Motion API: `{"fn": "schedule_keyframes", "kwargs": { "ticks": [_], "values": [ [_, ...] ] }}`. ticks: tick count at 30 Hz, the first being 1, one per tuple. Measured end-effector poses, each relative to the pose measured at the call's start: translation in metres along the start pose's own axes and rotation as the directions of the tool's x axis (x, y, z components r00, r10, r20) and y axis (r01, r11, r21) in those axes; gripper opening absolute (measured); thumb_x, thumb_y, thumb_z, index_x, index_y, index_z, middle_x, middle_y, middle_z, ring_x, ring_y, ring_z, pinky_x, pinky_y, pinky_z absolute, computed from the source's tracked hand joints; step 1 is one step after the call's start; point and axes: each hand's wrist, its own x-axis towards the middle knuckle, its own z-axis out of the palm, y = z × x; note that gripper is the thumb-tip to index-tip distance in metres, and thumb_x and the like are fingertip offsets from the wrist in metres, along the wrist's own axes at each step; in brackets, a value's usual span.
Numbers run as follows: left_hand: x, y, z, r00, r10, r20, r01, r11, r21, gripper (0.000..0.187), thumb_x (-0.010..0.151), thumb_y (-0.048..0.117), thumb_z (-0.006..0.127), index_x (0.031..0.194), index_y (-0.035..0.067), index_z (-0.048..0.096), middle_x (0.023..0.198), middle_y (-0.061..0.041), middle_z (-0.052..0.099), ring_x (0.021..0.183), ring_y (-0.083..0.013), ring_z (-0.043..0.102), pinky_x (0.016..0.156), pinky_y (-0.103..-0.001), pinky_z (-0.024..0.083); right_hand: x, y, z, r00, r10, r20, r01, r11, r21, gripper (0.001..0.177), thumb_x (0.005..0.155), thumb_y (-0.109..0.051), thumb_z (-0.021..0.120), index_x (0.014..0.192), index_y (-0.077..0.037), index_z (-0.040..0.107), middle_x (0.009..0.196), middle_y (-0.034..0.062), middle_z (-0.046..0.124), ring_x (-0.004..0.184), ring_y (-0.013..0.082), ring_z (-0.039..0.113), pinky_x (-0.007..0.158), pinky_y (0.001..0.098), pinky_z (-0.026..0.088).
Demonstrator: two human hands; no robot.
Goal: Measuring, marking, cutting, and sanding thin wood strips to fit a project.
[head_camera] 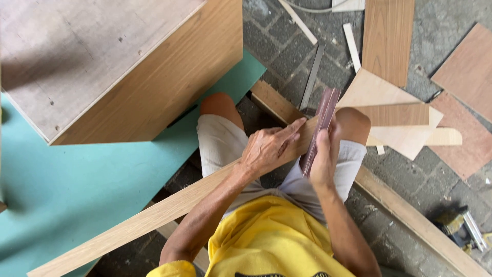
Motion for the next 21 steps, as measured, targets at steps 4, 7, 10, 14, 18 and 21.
{"fn": "schedule_keyframes", "kwargs": {
  "ticks": [4, 7, 10, 14, 18, 21],
  "values": [
    [0.005, -0.003, -0.005, 1.0, -0.002, 0.011, 0.003, 1.0, -0.021, 0.038, 0.107, 0.038, 0.048, 0.143, 0.031, 0.058, 0.08, -0.013, 0.074, 0.072, -0.0421, 0.073, 0.065, -0.055, 0.061, -0.016, 0.006, -0.001, 0.996, 0.093, -0.017, -0.094, 0.989, -0.112, 0.042, 0.11, -0.031, 0.042, 0.142, -0.005, 0.044, 0.137, 0.0182, 0.053, 0.129, 0.0228, 0.046, 0.115, 0.0442, 0.032],
    [0.005, -0.001, -0.005, 1.0, 0.004, 0.006, -0.004, 1.0, -0.013, 0.039, 0.107, 0.038, 0.048, 0.144, 0.031, 0.058, 0.081, -0.014, 0.075, 0.073, -0.043, 0.073, 0.066, -0.057, 0.061, 0.011, -0.003, 0.005, 1.0, 0.027, -0.006, -0.028, 0.997, -0.066, 0.042, 0.111, -0.031, 0.04, 0.143, -0.004, 0.043, 0.139, 0.0172, 0.052, 0.131, 0.0214, 0.044, 0.116, 0.0443, 0.031],
    [0.008, 0.002, -0.011, 0.999, 0.018, -0.028, -0.018, 1.0, -0.014, 0.038, 0.107, 0.036, 0.048, 0.143, 0.031, 0.058, 0.081, -0.014, 0.075, 0.073, -0.0423, 0.073, 0.066, -0.056, 0.061, 0.0, -0.021, 0.003, 0.999, 0.053, 0.009, -0.053, 0.999, -0.007, 0.042, 0.111, -0.031, 0.04, 0.144, -0.007, 0.042, 0.124, 0.0127, 0.054, 0.112, 0.0169, 0.05, 0.099, 0.0371, 0.042],
    [0.004, -0.002, -0.006, 0.998, 0.05, -0.03, -0.052, 0.997, -0.059, 0.038, 0.106, 0.034, 0.051, 0.143, 0.027, 0.059, 0.081, -0.015, 0.075, 0.072, -0.0427, 0.073, 0.064, -0.055, 0.061, 0.0, 0.0, 0.0, 1.0, 0.021, -0.024, -0.023, 0.996, -0.087, 0.042, 0.11, -0.03, 0.046, 0.142, -0.003, 0.044, 0.127, 0.0173, 0.056, 0.117, 0.0216, 0.051, 0.107, 0.0449, 0.041],
    [0.01, -0.006, -0.006, 0.996, 0.067, -0.058, -0.069, 0.997, -0.024, 0.039, 0.105, 0.034, 0.053, 0.144, 0.03, 0.058, 0.084, -0.015, 0.076, 0.075, -0.0439, 0.073, 0.066, -0.058, 0.059, 0.01, -0.02, 0.001, 0.999, -0.018, 0.037, 0.021, 0.995, -0.098, 0.042, 0.114, -0.029, 0.041, 0.146, -0.002, 0.041, 0.119, 0.016, 0.059, 0.11, 0.0202, 0.055, 0.102, 0.04, 0.045],
    [0.014, -0.016, -0.008, 0.995, 0.074, -0.068, -0.079, 0.994, -0.073, 0.04, 0.101, 0.034, 0.059, 0.142, 0.031, 0.06, 0.085, -0.015, 0.076, 0.076, -0.0419, 0.074, 0.062, -0.057, 0.059, -0.025, -0.025, 0.006, 0.976, 0.217, 0.013, -0.218, 0.976, 0.026, 0.036, 0.108, -0.031, 0.043, 0.138, -0.01, 0.046, 0.08, 0.0129, 0.062, 0.066, 0.0198, 0.064, 0.055, 0.0285, 0.051]
  ]
}}
